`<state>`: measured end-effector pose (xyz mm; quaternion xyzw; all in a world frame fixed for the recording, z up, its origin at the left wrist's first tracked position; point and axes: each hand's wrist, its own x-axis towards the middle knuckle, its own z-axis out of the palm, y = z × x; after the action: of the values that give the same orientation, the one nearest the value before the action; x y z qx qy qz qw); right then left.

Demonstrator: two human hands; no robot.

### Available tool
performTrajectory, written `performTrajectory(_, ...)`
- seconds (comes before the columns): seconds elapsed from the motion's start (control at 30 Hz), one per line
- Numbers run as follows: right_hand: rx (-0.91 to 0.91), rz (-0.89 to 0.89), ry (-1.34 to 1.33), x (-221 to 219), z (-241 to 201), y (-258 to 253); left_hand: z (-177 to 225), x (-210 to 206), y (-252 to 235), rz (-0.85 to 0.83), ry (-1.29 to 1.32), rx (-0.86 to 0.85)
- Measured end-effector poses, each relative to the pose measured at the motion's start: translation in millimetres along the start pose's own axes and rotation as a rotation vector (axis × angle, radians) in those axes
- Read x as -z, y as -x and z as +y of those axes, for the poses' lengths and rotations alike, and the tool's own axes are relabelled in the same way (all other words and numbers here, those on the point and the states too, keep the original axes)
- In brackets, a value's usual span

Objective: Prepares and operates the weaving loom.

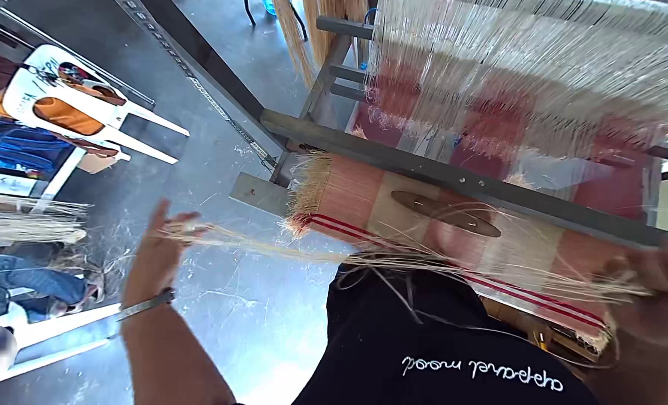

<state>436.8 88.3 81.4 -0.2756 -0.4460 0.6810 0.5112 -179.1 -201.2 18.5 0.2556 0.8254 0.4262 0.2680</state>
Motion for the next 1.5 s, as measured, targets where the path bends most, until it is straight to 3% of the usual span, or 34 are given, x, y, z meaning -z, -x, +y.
performTrajectory(0.13,-0.071,0.007,0.023,-40,34,-10,14,48,-1,0.209,-0.28,-0.132)
performTrajectory(0.27,-0.061,0.16,0.081,-22,48,-21,15,45,13,0.303,-0.386,0.113)
performTrajectory(0.4,-0.098,0.404,0.058,14,64,-25,-6,22,3,0.092,-0.489,0.123)
performTrajectory(0.53,-0.138,0.486,0.089,18,70,-16,10,-14,-11,-0.167,-0.821,0.137)
performTrajectory(0.6,-0.142,0.533,0.128,5,66,-14,35,-40,-16,-0.211,-0.839,-0.059)
performTrajectory(0.67,-0.134,0.544,0.144,-9,61,-14,69,-81,-21,-0.228,-0.793,-0.413)
performTrajectory(0.73,-0.131,0.484,0.14,-24,60,-17,115,-142,-20,-0.22,-0.61,-0.735)
performTrajectory(0.83,-0.144,0.335,0.125,-49,63,-20,184,-236,11,-0.427,-0.224,-0.971)
performTrajectory(0.93,-0.058,0.144,0.195,-63,68,-21,223,-315,57,-0.706,-0.01,-1.117)
performTrajectory(1.0,0.07,0.09,0.328,-64,70,-21,229,-348,80,-0.878,0.017,-1.077)
performTrajectory(1.1,0.21,0.1,0.539,-59,66,-19,220,-370,92,-1.002,0.032,-0.903)
performTrajectory(1.17,0.233,0.106,0.628,-47,67,-17,210,-371,91,-1.003,0.005,-0.903)
performTrajectory(1.27,0.075,-0.055,0.744,-19,66,-3,196,-366,83,-0.964,-0.036,-0.977)
performTrajectory(1.4,-0.198,-0.273,0.686,15,58,11,176,-360,64,-1.014,-0.105,-0.898)
performTrajectory(1.5,-0.314,-0.275,0.546,34,48,15,164,-356,55,-1.013,-0.135,-0.849)
